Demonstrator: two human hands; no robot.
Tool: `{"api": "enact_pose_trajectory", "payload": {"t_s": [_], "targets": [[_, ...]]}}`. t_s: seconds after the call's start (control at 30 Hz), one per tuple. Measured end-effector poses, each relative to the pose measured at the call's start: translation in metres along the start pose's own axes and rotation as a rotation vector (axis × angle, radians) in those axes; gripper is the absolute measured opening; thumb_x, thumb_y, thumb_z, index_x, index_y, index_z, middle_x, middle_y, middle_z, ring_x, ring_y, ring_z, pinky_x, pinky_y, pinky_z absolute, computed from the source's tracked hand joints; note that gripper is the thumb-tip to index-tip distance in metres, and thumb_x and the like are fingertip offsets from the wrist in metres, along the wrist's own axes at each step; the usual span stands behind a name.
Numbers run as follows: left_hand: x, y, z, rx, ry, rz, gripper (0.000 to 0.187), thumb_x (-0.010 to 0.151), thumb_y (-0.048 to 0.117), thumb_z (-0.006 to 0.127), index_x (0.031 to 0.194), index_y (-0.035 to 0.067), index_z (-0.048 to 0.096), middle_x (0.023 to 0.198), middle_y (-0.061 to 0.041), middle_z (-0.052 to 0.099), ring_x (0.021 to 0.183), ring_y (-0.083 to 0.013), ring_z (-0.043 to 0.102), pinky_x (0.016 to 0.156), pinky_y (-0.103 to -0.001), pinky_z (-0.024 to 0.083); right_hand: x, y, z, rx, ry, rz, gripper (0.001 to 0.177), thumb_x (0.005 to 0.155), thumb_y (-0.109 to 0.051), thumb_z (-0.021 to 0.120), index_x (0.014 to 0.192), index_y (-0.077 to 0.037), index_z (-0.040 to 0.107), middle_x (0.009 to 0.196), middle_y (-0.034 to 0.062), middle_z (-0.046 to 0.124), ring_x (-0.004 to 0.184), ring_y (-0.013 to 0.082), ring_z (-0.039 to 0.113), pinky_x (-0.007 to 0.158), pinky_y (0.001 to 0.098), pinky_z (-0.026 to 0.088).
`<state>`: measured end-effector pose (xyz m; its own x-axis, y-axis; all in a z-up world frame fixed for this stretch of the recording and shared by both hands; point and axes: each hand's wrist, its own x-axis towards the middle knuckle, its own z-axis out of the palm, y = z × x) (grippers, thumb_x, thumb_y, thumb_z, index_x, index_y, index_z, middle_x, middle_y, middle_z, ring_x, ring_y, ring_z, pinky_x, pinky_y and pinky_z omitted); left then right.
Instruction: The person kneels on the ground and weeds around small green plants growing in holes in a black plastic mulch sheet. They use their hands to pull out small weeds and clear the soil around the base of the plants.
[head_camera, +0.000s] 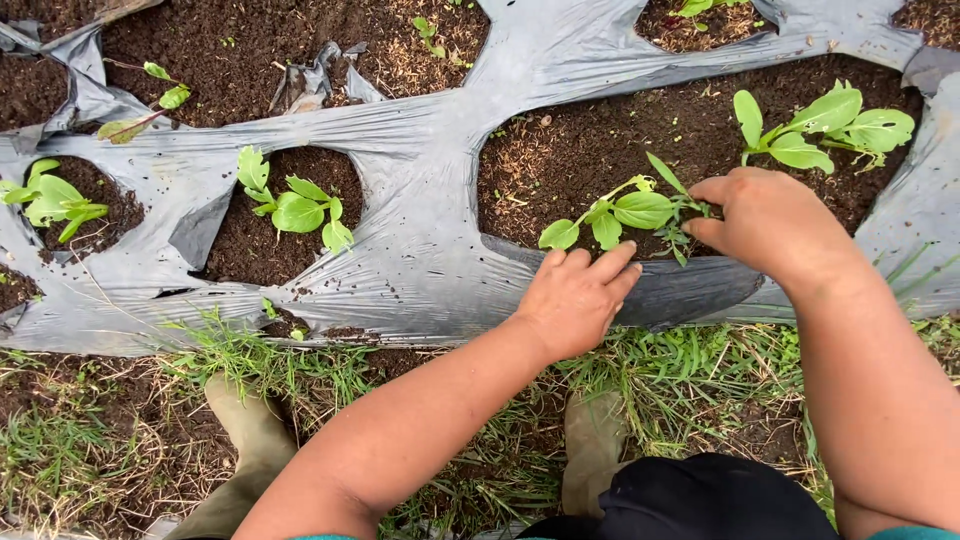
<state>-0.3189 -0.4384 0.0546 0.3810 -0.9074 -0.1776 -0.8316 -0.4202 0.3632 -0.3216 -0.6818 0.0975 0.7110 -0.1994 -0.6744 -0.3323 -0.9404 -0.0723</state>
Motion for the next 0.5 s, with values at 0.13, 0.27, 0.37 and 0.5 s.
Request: {"api": "enact_pose_trajectory", "payload": {"t_s": [0.13,0.27,0.37,0.5], "targets": [[0.032,-0.024,-0.035,0.056,-0.246,-0.261,0.063,0.092,0.02,0.053,0.154,0.028,0.044,0.17,0.004,0.013,0.11,-0.0342,0.056,0.089,-0.046,0.042,-0.007,-0.008,0.065,-0.059,0.305,-0.119,0.084,0.074,-0.048,0.085,0.149,-0.023,0.055,0.1,0.0196,0.054,0.075,0.0471,0.071,0.07,0.0562,0.062],[0.032,-0.051,-0.024,0.096,-0.175,-0.326,0.058,0.094,0.035,0.054,0.151,0.03,0.048,0.171,0.005,0.01,0.111,-0.0327,0.054,0.09,-0.049,0.042,0.018,0.003,0.069,-0.052,0.306,-0.188,0.053,0.084,-0.039,0.078,0.133,-0.02,0.067,0.102,0.019,0.062,0.077,0.05,0.072,0.071,0.0577,0.06],[0.026,-0.054,-0.025,0.114,-0.167,-0.348,0.06,0.088,0.046,0.066,0.145,0.031,0.052,0.171,0.006,0.013,0.115,-0.0338,0.055,0.089,-0.049,0.043,0.03,0.005,0.045,0.033,0.308,-0.232,0.033,0.084,-0.03,0.078,0.115,-0.019,0.076,0.091,0.0158,0.067,0.078,0.0425,0.07,0.074,0.0525,0.057],[0.021,-0.046,-0.041,-0.021,-0.28,-0.429,0.064,0.091,0.042,0.068,0.15,0.032,0.046,0.172,-0.005,-0.007,0.122,-0.0394,0.049,0.098,-0.052,0.042,0.056,0.015,0.011,0.368,0.458,-0.165,0.049,0.093,-0.023,0.081,0.133,0.004,0.07,0.129,0.0299,0.066,0.116,0.0393,0.065,0.117,0.0381,0.039]]}}
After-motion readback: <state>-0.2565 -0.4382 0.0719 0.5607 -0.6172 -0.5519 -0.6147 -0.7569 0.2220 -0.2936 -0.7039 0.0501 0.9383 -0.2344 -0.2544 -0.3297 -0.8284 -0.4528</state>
